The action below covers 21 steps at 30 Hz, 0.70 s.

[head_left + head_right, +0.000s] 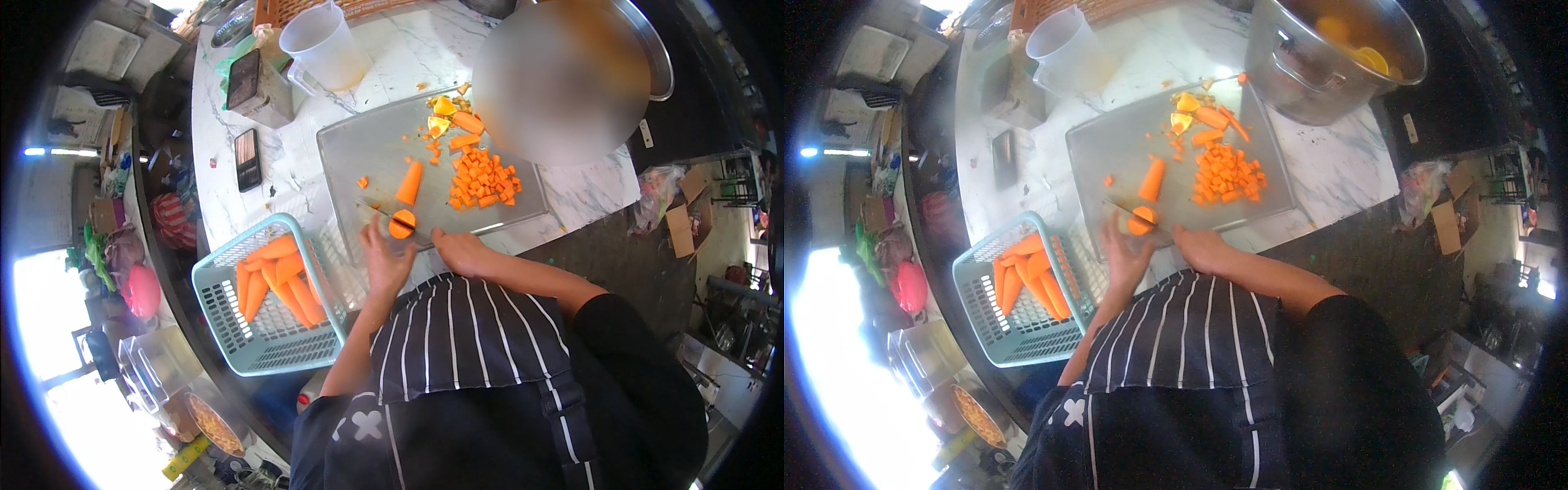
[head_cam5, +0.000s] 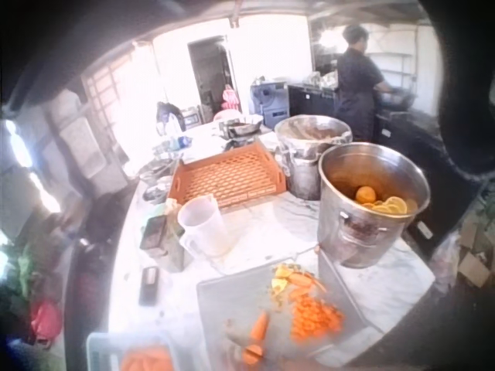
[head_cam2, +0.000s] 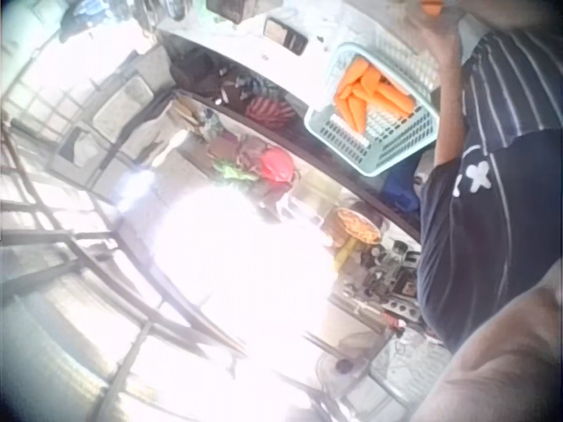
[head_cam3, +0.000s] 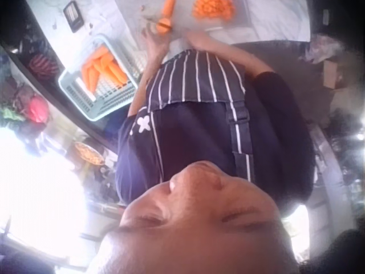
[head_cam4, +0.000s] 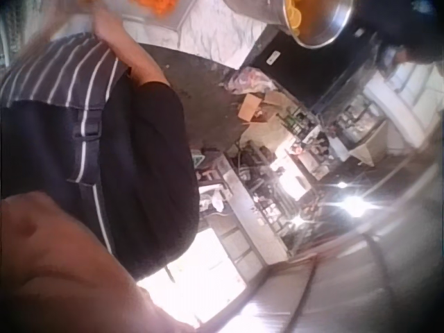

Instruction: The person uses a knife to chop carrots on a metal tray in a commercial kitchen. The person repeatedly slices the carrots into small pieces and gathers them on the tray.

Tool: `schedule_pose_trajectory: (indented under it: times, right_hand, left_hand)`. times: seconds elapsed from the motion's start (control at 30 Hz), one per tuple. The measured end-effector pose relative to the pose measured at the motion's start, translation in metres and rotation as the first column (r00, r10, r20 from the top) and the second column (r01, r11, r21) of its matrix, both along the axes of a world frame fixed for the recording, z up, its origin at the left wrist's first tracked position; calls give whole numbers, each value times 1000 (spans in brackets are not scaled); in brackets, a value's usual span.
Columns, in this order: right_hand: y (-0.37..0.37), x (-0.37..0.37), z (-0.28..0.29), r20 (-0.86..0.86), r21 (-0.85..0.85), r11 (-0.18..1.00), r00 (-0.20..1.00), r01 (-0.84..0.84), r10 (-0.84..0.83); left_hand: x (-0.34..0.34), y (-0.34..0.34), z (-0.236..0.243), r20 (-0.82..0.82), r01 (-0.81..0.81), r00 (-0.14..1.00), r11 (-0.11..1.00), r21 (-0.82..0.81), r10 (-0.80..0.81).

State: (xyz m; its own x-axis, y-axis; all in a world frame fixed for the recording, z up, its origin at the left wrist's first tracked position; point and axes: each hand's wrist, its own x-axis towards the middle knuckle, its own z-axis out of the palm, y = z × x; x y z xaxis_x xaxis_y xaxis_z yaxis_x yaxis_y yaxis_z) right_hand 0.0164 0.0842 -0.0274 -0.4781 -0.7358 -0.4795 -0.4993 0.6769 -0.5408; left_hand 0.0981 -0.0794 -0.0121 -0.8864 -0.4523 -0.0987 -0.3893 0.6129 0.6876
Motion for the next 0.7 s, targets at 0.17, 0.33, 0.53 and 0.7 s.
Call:
schedule_pose_trajectory:
  times: [0.17, 0.33, 0.53, 0.7]
  right_hand:
    - [-4, -1, 3, -18, -11, 1000, 1000, -14, 13]
    - [2, -15, -28, 18, -155, 987, 999, 47, -45]
    - [11, -6, -1, -129, -307, 949, 984, 77, -122]
    - [17, 6, 49, -215, -369, 929, 971, 21, -107]
  left_hand:
    - [-11, 1, -16, -35, -19, 999, 990, 138, 24]
    - [-1, -14, -35, -119, -48, 990, 969, 241, 79]
    - [5, -18, -25, -153, 33, 987, 992, -119, -51]
    - [-1, -10, -6, -98, -92, 991, 995, 39, 96]
